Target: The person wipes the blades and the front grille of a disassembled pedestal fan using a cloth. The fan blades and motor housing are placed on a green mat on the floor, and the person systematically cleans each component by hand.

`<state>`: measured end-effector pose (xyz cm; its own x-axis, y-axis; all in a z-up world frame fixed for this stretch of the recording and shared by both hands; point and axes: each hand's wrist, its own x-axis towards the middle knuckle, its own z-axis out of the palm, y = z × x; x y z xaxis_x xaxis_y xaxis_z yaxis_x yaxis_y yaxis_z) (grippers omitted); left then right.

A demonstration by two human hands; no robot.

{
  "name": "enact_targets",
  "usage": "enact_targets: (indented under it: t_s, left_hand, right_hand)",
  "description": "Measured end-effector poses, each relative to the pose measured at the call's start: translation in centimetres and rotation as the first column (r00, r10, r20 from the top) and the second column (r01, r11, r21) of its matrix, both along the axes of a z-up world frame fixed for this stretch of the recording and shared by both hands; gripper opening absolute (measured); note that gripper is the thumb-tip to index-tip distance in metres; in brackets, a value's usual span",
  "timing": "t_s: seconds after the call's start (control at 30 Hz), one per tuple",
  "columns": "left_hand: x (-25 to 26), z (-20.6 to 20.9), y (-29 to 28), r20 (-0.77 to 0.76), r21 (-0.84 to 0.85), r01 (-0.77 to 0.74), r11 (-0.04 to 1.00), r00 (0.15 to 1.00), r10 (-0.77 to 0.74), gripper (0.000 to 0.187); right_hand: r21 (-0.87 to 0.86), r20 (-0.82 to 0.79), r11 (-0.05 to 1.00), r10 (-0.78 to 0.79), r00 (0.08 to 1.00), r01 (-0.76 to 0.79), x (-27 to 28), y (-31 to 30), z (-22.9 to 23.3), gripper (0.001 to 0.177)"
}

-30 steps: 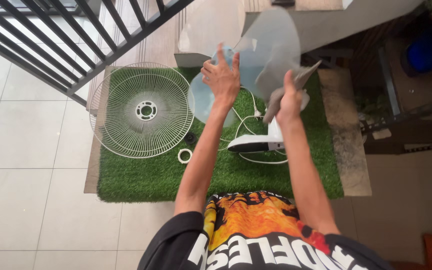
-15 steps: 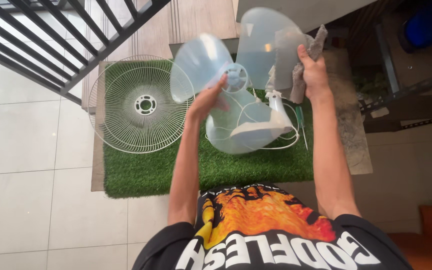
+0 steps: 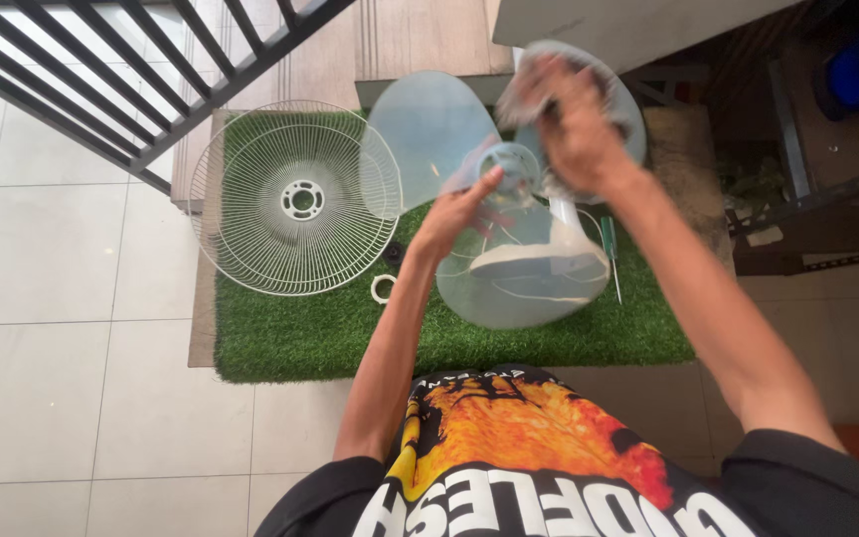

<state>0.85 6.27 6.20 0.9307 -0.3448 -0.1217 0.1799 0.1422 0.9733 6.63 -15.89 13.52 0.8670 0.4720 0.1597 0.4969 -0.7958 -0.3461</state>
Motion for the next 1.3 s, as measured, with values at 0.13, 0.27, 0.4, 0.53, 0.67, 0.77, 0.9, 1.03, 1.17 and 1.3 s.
enact_targets:
  t_s: [0.13, 0.27, 0.4, 0.53, 0.67, 0.77, 0.9, 1.03, 1.17, 1.3]
  left_hand:
    - [-0.1, 0.5, 0.7, -0.014, -0.087, -0.036, 0.996, 0.999, 0.035, 0.083]
    - [0.5, 0.0, 2.7, -0.057, -0.064, -0.156, 0.986, 0.987, 0.152, 0.073]
    - [0.9, -0.6, 3.3, -0.108, -0.138, -0.13, 0.982, 0.987, 0.116, 0.067]
    - [1.1, -1.1, 1.6, -0.083, -0.17, -0.036, 0.985, 0.996, 0.022, 0.071]
    - [1.4, -2.5, 2.5, -0.139, -0.073, -0.122, 0.99, 0.984, 0.111, 0.068]
    - [2.8, -3.3, 2.9, -0.087, -0.096, -0.125, 0.987, 0.989, 0.117, 0.067]
    - [3.3, -3.8, 3.2, -0.052, -0.08, -0.146, 0.986, 0.988, 0.142, 0.065]
    - [5.4, -2.5, 3.6, -0.079, 0.021, -0.095, 0.995, 0.992, 0.096, 0.066]
    - [6.1, -2.8, 0.9, 0.049, 0.09, 0.031, 0.995, 0.998, -0.035, 0.078]
    - [7.7, -4.9, 0.1, -0.195, -0.104, -0.029, 0.994, 0.981, 0.009, 0.084]
  right_hand:
    - [0.081, -0.113, 0.976, -0.191, 0.975, 0.2, 1.0, -0.2, 0.8, 0.063]
    - [0.303, -0.388, 0.949, 0.038, 0.921, 0.089, -3.4, 0.5, -1.6, 0.071]
    - [0.398, -0.3, 0.917, 0.164, 0.94, -0.034, -2.5, 1.0, -1.2, 0.075]
    - [0.286, -0.246, 0.951, -0.045, 0.968, 0.117, 0.0, 1.2, -0.1, 0.07]
    - [0.501, -0.358, 0.862, 0.119, 0.926, 0.083, -3.4, 2.0, -2.7, 0.072]
    - [0.659, -0.42, 0.737, 0.193, 0.887, 0.152, -5.4, 0.6, -4.6, 0.063]
    - [0.309, -0.662, 0.847, -0.136, 0.737, 0.433, -6.8, -0.6, -5.7, 0.059]
    - [0.528, -0.496, 0.779, -0.039, 0.867, 0.337, -4.3, 1.5, -3.7, 0.053]
    - [0.485, -0.359, 0.85, -0.024, 0.933, 0.208, -2.0, 5.2, -1.1, 0.052]
    - [0.298, -0.108, 0.95, -0.067, 0.992, 0.096, -4.0, 8.3, 0.0, 0.052]
